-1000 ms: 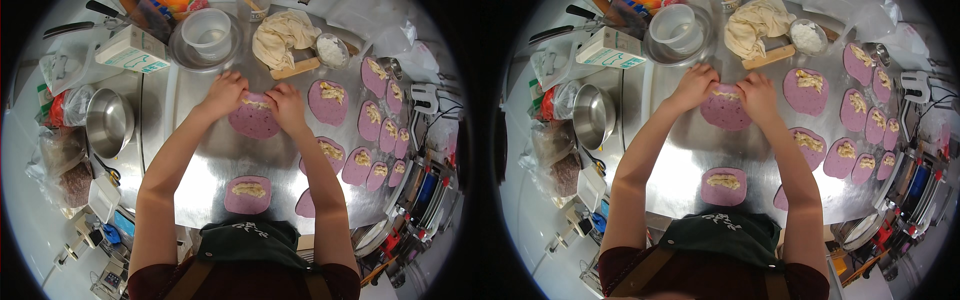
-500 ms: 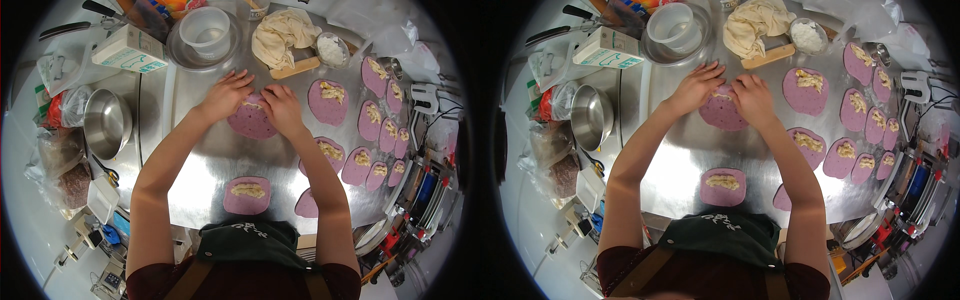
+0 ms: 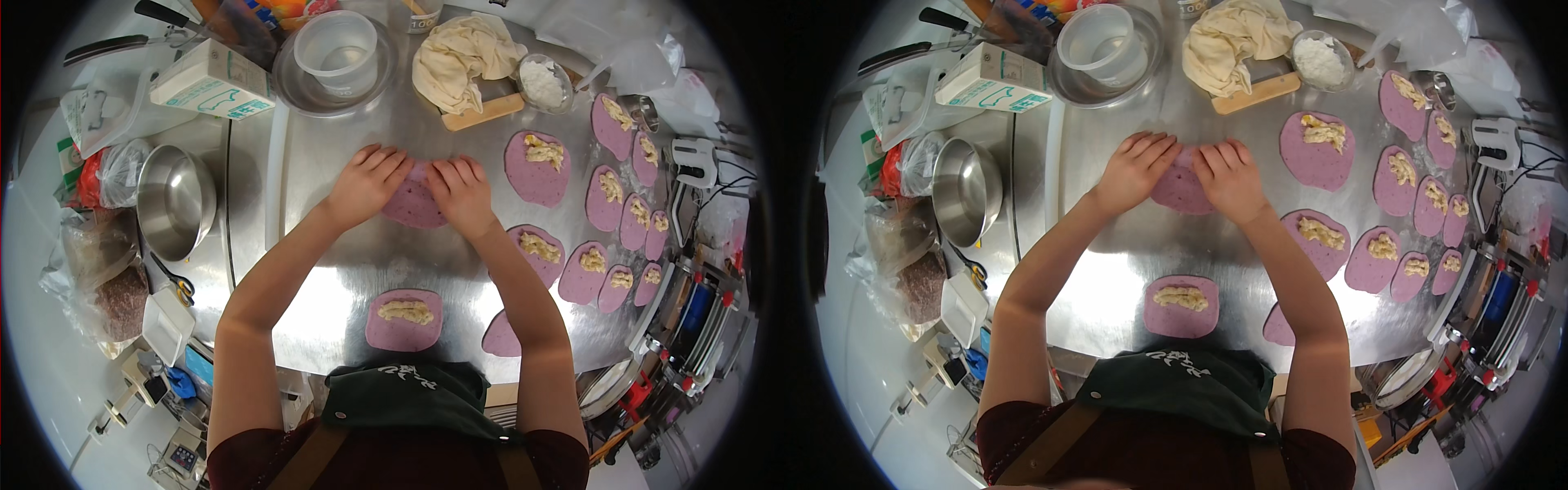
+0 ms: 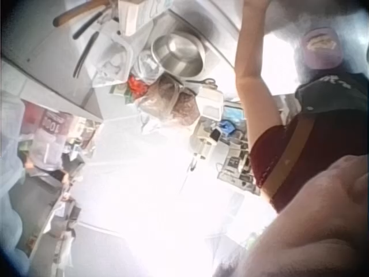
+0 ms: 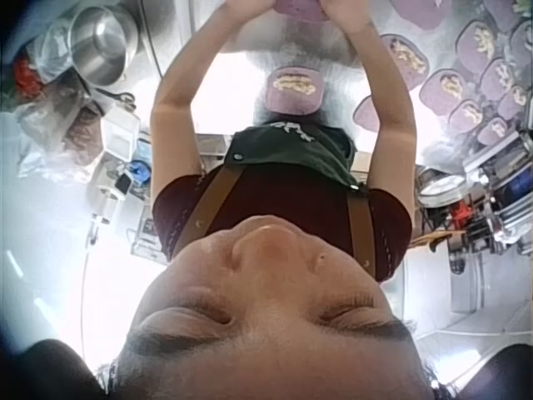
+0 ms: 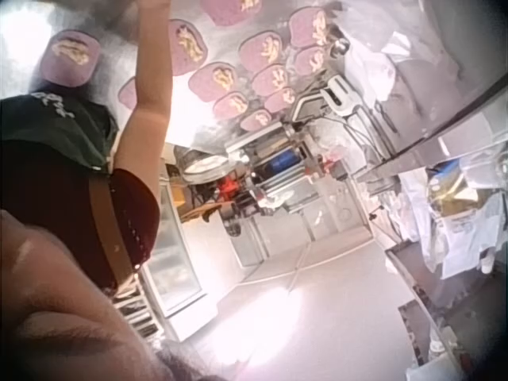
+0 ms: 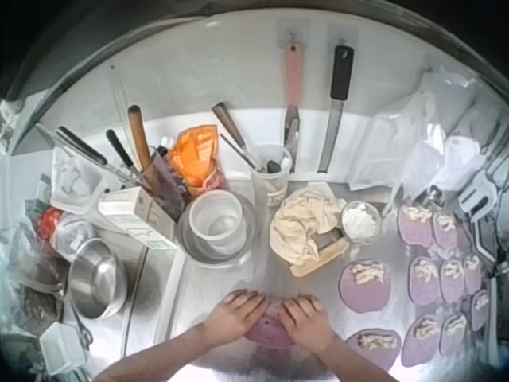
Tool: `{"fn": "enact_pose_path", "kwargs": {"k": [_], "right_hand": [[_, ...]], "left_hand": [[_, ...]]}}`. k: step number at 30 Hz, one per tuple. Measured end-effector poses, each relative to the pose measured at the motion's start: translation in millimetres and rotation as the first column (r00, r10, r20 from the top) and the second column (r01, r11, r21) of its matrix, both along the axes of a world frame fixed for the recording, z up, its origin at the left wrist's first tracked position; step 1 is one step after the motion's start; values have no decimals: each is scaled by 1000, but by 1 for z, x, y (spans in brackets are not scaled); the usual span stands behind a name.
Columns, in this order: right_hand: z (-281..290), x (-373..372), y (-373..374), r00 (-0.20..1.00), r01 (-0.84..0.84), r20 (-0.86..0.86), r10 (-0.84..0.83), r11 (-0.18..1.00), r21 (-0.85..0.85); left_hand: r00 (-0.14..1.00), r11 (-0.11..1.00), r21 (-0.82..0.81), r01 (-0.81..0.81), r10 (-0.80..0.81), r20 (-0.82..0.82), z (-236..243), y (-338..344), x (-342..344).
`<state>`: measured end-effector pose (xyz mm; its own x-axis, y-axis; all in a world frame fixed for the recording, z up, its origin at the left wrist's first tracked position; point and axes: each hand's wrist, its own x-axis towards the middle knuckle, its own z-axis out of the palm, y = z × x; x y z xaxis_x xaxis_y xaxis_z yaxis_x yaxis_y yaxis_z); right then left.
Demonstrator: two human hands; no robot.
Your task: Rolling and shaping purple dough pieces filled with cream or paste on a stainless steel bakery counter.
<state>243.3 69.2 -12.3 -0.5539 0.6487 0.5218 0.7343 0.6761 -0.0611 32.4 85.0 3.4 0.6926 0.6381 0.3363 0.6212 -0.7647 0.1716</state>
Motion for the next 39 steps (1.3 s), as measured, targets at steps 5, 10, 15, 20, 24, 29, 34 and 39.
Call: {"fn": "enact_pose_path", "kwargs": {"k": [5, 10, 15, 20, 24, 29, 34, 39], "right_hand": [[12, 0, 5, 949, 75, -267, -168, 942, -327], [11, 9, 11, 944, 27, -278, -178, 882, -471], [12, 10, 13, 952, 15, -257, -164, 868, -496], [15, 9, 18, 969, 21, -202, -146, 856, -517], [17, 9, 21, 976, 20, -172, -131, 846, -532], [22, 5, 23, 989, 16, -115, -96, 829, -559], [23, 3, 22, 990, 16, -107, -90, 833, -554], [16, 2, 12, 985, 6, -149, -88, 878, -478]], "left_hand": [[965, 981, -164, -103, 139, 224, 1, 14, 10], [915, 918, -393, -60, 207, 346, 0, 31, -11], [911, 878, -469, -99, 270, 312, 1, 34, -22], [956, 843, -534, -65, 205, 209, 3, 38, -16], [973, 881, -472, -15, 122, 198, 5, 42, -7], [989, 847, -528, 60, 20, 144, 10, 45, 6], [997, 858, -513, 30, 11, 77, 12, 42, 10], [999, 914, -406, -11, 31, 43, 10, 27, 12]]}}
